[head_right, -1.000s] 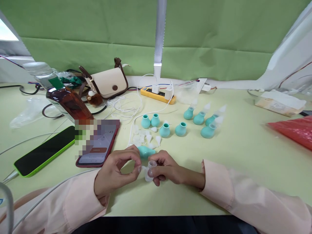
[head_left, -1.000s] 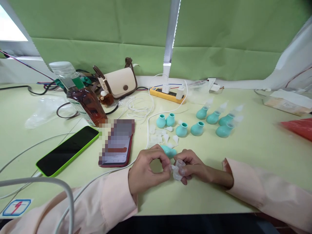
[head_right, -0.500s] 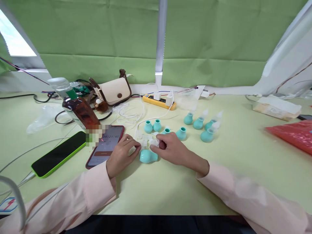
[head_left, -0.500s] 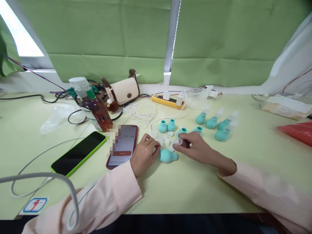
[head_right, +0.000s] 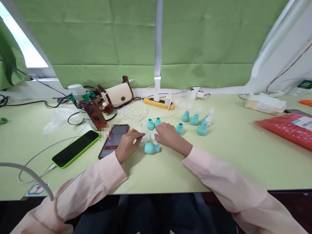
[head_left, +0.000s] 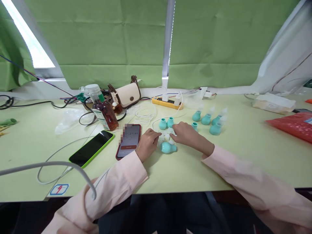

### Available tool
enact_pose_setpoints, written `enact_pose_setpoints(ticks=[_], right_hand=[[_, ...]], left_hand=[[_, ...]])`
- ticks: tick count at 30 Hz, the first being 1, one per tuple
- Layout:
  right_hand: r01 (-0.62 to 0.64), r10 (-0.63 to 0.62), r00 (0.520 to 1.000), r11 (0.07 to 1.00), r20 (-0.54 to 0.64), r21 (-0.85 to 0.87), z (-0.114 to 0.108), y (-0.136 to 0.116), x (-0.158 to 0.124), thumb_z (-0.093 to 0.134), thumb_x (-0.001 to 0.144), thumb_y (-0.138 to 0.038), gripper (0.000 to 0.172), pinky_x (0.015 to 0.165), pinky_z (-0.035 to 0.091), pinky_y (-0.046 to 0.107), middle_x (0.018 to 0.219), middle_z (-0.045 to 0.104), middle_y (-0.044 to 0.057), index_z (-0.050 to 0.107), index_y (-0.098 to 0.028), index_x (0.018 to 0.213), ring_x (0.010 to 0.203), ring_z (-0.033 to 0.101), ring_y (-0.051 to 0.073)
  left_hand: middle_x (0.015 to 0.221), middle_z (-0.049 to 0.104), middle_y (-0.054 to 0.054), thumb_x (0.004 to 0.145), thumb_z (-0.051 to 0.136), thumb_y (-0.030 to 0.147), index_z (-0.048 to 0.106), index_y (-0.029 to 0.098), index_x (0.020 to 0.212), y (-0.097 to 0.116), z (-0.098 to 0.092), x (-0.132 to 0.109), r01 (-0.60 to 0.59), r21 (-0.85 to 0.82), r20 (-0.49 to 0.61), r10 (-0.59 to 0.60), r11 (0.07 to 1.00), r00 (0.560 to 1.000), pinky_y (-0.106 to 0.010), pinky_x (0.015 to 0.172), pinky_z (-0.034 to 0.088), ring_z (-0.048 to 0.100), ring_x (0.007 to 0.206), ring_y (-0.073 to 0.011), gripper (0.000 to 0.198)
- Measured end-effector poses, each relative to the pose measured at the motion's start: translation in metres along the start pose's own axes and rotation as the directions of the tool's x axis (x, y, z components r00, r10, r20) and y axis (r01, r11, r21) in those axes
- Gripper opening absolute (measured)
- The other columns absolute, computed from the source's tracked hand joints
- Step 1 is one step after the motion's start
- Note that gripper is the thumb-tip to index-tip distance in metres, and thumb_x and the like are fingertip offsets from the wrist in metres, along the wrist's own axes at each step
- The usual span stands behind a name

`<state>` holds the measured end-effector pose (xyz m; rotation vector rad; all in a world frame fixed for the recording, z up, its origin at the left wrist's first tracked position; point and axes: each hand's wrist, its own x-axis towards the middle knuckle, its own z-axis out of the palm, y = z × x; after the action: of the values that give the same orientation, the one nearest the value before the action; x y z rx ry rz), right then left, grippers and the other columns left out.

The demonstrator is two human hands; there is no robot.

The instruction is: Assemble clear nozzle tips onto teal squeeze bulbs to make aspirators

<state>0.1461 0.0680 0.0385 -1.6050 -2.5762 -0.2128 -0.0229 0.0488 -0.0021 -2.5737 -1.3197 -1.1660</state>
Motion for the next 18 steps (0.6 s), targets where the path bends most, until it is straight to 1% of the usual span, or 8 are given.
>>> enact_pose_setpoints(ticks=[5,7,8,10,11,14,16,18], right_hand=[[0.007,-0.004,0.997,0.999,-0.074,0.047,-0.003,0.008,-0.011,0.042,0.074,-0.031,0.023,0.045,0.025,0.023,0.052,0.05,0.002,0.046,-0.017,0.057,0.052,0.048,0.014],[-0.005,0.017,0.987,0.997,-0.16,0.077,-0.005,0.02,-0.02,0.04,0.076,-0.033,0.025,0.046,0.027,0.022,0.049,0.049,0.0,0.045,-0.017,0.057,0.048,0.046,0.012],[-0.016,0.041,0.968,0.994,-0.246,0.104,-0.006,0.028,-0.025,0.041,0.076,-0.034,0.025,0.046,0.028,0.022,0.048,0.049,-0.001,0.044,-0.018,0.057,0.046,0.045,0.011],[-0.056,0.126,0.882,0.985,-0.453,0.166,-0.008,0.05,-0.036,0.043,0.075,-0.036,0.025,0.047,0.032,0.023,0.049,0.05,0.0,0.044,-0.018,0.057,0.044,0.044,0.01],[-0.097,0.182,0.813,0.979,-0.553,0.179,-0.01,0.063,-0.041,0.044,0.074,-0.036,0.024,0.049,0.035,0.024,0.05,0.05,0.0,0.044,-0.019,0.057,0.046,0.045,0.011],[-0.219,0.294,0.604,0.955,-0.741,0.201,-0.013,0.101,-0.053,0.046,0.074,-0.036,0.017,0.059,0.04,0.027,0.068,0.055,0.005,0.049,-0.018,0.072,0.061,0.051,0.016],[-0.263,0.329,0.537,0.94,-0.777,0.216,-0.012,0.123,-0.058,0.048,0.072,-0.038,0.025,0.066,0.041,0.031,0.087,0.055,0.009,0.048,-0.018,0.088,0.075,0.052,0.02],[-0.291,0.37,0.516,0.924,-0.773,0.248,-0.005,0.139,-0.059,0.051,0.068,-0.042,0.04,0.072,0.04,0.035,0.101,0.049,0.011,0.044,-0.018,0.1,0.092,0.046,0.025]], left_hand=[[0.071,0.064,-0.007,0.078,0.045,0.011,0.062,0.01,0.083,0.0,-0.007,0.0,0.03,0.029,0.0,-0.03,0.999,1.0,-0.027,0.062,0.047,0.058,0.066,-0.0148,0.018],[0.082,0.064,-0.012,0.082,0.04,0.017,0.06,0.009,0.091,0.007,-0.011,-0.004,0.027,0.048,0.002,-0.027,0.999,1.0,-0.032,0.069,0.047,0.058,0.077,-0.0182,0.023],[0.095,0.061,-0.013,0.082,0.04,0.022,0.057,0.01,0.098,0.012,-0.011,-0.007,0.01,0.053,0.01,-0.011,0.999,1.0,-0.036,0.077,0.044,0.055,0.089,-0.021,0.026],[0.124,0.041,-0.018,0.079,0.045,0.036,0.042,0.013,0.118,0.024,-0.008,-0.013,-0.015,0.07,0.047,0.012,0.997,0.999,-0.046,0.089,0.033,0.036,0.114,-0.0292,0.046],[0.131,0.029,-0.02,0.077,0.044,0.043,0.031,0.013,0.126,0.029,-0.004,-0.016,-0.028,0.106,0.103,0.017,0.994,0.994,-0.051,0.091,0.028,0.023,0.121,-0.0334,0.059],[0.138,0.008,-0.018,0.072,0.046,0.052,0.023,0.023,0.129,0.035,0.011,-0.021,0.041,0.167,0.214,-0.077,0.985,0.974,-0.06,0.087,0.023,0.006,0.122,-0.0443,0.068],[0.139,0.002,-0.013,0.075,0.044,0.048,0.024,0.029,0.128,0.033,0.021,-0.019,0.072,0.157,0.252,-0.11,0.985,0.961,-0.059,0.088,0.024,0.005,0.122,-0.0432,0.059],[0.139,0.005,-0.012,0.078,0.043,0.044,0.028,0.032,0.125,0.029,0.028,-0.015,0.076,0.119,0.284,-0.107,0.99,0.953,-0.056,0.089,0.025,0.01,0.123,-0.0402,0.051]])
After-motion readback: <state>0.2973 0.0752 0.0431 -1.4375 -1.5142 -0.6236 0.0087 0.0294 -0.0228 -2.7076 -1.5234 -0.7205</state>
